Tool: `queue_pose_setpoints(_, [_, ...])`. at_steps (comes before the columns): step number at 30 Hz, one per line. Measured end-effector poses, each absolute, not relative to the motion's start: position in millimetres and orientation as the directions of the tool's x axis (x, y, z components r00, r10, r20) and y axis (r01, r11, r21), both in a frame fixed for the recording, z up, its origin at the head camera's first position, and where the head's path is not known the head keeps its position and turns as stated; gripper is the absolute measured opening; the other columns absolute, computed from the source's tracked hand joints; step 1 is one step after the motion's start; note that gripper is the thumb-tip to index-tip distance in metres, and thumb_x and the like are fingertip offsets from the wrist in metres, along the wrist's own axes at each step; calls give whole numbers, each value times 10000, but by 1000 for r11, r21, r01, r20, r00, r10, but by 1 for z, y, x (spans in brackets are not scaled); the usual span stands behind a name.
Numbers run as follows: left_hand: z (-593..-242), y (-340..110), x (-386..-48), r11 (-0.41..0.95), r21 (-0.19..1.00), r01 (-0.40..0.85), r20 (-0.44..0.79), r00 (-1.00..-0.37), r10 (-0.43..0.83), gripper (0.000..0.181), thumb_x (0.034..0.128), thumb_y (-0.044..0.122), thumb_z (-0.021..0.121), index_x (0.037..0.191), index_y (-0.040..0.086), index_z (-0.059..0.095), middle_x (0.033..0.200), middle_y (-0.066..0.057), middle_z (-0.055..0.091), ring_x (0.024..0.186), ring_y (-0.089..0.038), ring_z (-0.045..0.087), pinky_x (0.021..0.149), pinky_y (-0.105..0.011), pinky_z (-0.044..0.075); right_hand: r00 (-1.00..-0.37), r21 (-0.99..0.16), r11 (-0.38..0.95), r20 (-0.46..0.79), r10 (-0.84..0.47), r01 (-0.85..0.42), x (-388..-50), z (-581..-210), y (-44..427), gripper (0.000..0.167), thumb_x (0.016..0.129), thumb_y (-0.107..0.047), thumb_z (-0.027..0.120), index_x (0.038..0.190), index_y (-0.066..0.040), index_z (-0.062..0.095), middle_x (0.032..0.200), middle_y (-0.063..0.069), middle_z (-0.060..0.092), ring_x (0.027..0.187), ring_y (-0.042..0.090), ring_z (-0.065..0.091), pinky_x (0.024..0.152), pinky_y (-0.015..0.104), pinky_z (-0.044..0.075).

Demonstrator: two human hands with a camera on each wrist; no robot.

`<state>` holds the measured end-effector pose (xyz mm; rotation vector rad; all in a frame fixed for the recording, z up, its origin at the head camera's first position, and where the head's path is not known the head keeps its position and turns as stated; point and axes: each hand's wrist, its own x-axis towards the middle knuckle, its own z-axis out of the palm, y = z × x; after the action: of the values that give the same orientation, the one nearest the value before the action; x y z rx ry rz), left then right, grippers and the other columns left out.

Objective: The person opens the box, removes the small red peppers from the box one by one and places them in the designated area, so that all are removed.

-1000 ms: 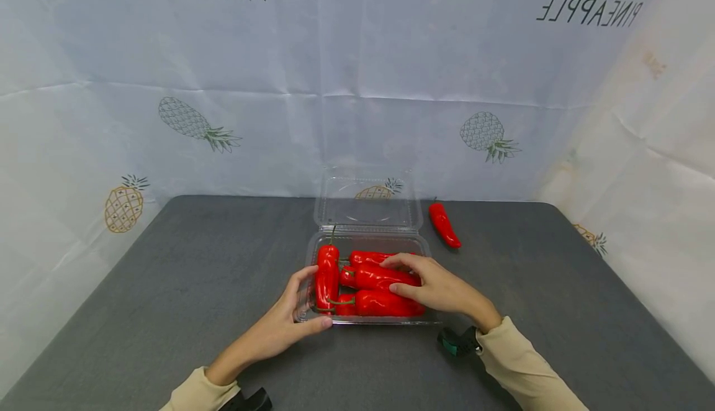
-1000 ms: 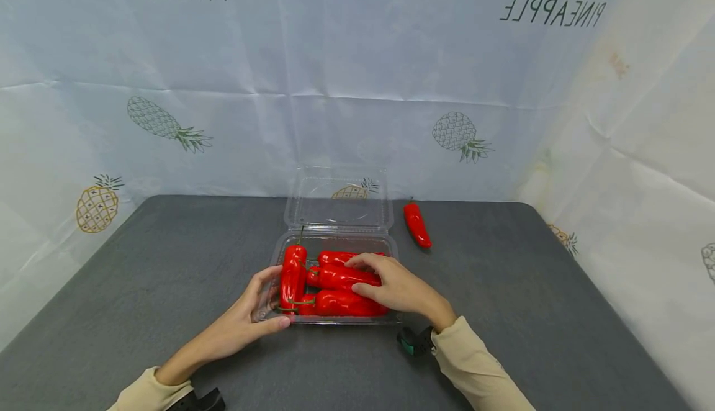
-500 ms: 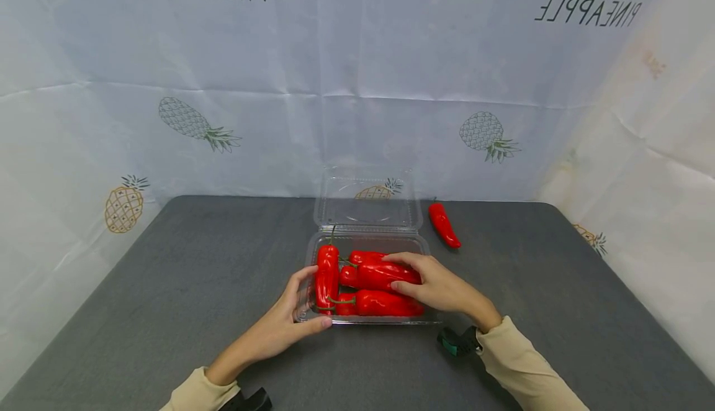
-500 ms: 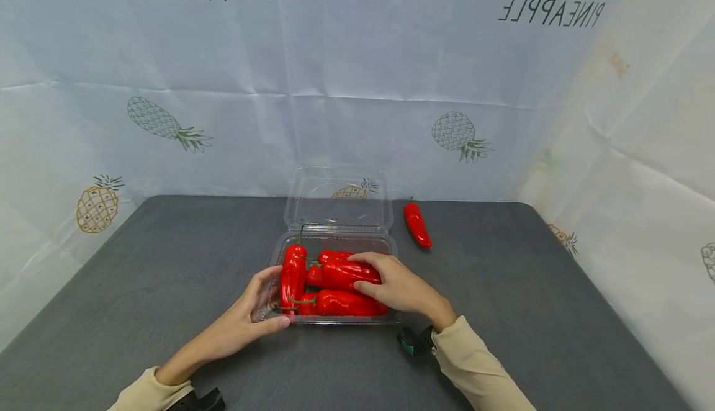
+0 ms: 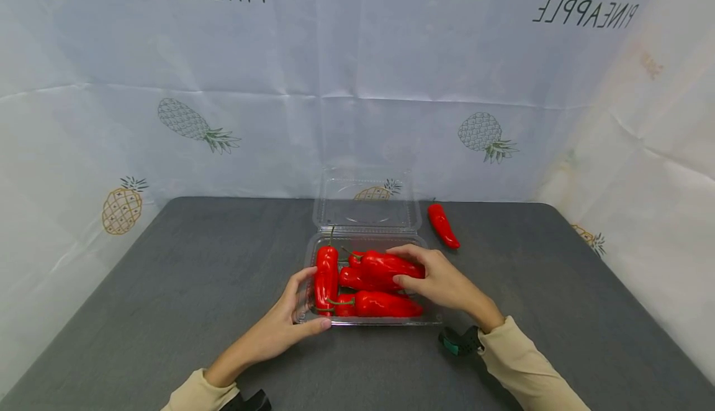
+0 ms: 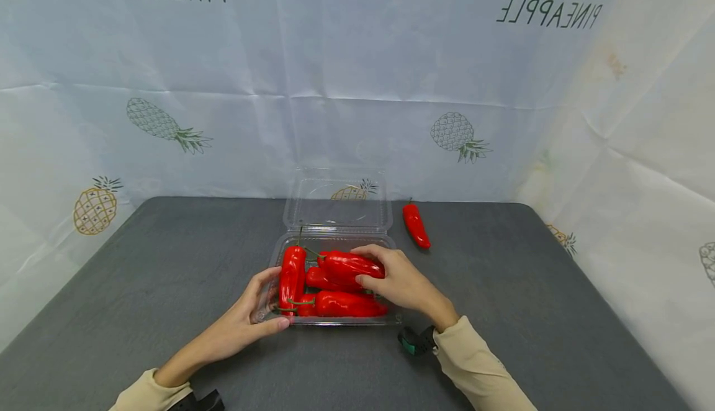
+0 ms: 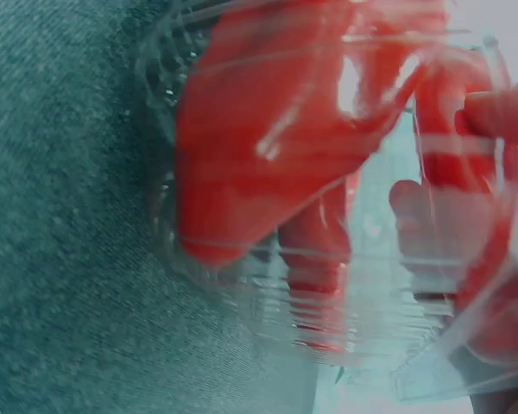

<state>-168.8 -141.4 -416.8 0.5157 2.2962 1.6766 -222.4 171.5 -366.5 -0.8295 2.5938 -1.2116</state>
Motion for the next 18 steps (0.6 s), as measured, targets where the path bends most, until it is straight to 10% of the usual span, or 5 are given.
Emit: queue_pose_setpoints(18, [-419,-142,-169,271,951,148,19,-905,426,852,918,258,709,1542,165,138,1627,-120,160,1497,-401,253,1171,-542,323,-893,-714,577,154,-423,-397,-223,-357,181,454,879,-109,722,1305,-62,569,1201,104,688,1004,220,677,795,276,594])
